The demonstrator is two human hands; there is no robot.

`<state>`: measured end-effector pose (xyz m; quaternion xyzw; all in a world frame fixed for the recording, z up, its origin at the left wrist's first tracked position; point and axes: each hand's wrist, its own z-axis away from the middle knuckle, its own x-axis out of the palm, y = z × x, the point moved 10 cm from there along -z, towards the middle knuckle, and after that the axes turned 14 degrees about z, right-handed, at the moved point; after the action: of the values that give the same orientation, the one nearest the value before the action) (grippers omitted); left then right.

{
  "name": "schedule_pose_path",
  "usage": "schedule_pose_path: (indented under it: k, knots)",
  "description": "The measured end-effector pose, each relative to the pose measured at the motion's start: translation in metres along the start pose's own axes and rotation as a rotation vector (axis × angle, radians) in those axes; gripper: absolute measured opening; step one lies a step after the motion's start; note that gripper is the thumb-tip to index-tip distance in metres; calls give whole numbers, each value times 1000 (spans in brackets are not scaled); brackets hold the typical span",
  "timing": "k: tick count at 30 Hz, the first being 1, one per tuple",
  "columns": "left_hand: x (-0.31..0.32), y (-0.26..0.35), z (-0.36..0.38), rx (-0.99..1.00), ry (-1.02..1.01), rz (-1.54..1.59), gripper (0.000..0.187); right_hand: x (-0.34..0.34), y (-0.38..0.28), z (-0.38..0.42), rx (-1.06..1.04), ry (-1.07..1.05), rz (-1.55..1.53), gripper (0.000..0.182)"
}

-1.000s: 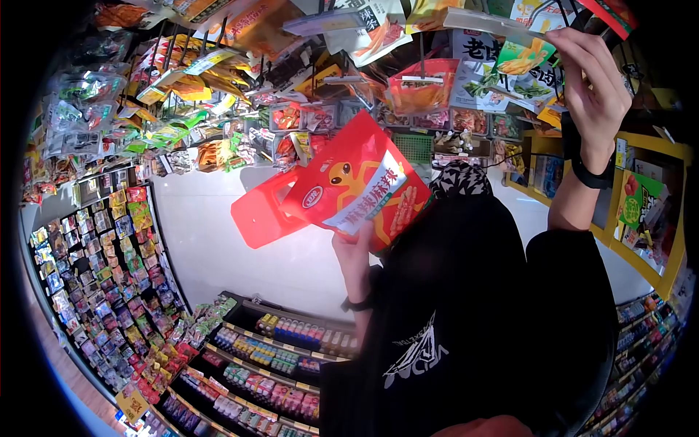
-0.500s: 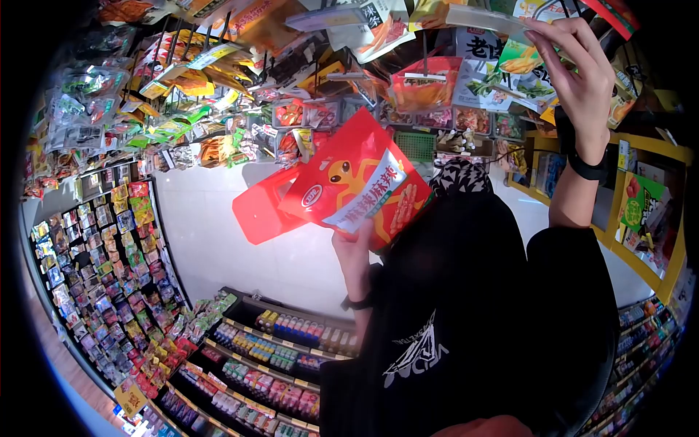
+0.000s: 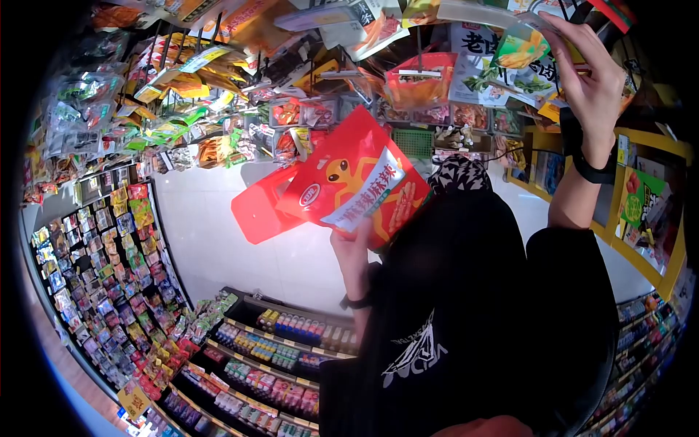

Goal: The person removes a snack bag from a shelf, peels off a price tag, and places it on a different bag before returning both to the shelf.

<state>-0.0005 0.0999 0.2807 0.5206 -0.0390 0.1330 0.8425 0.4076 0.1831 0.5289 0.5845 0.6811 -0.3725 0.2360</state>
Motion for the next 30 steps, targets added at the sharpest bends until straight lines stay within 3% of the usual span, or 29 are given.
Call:
schedule_pose_path:
  k: [6,15,30]
  knots:
    - [1,1,1,10,2,-24,31,-5,-6,0,-124,59,33,29]
    - [0,3,5,29,16,4,30,-4,-3,0,-68,40,-8,20]
    - [2,6,5,64,3,-20,24,-6,-7,-2,-189,59,-53,19]
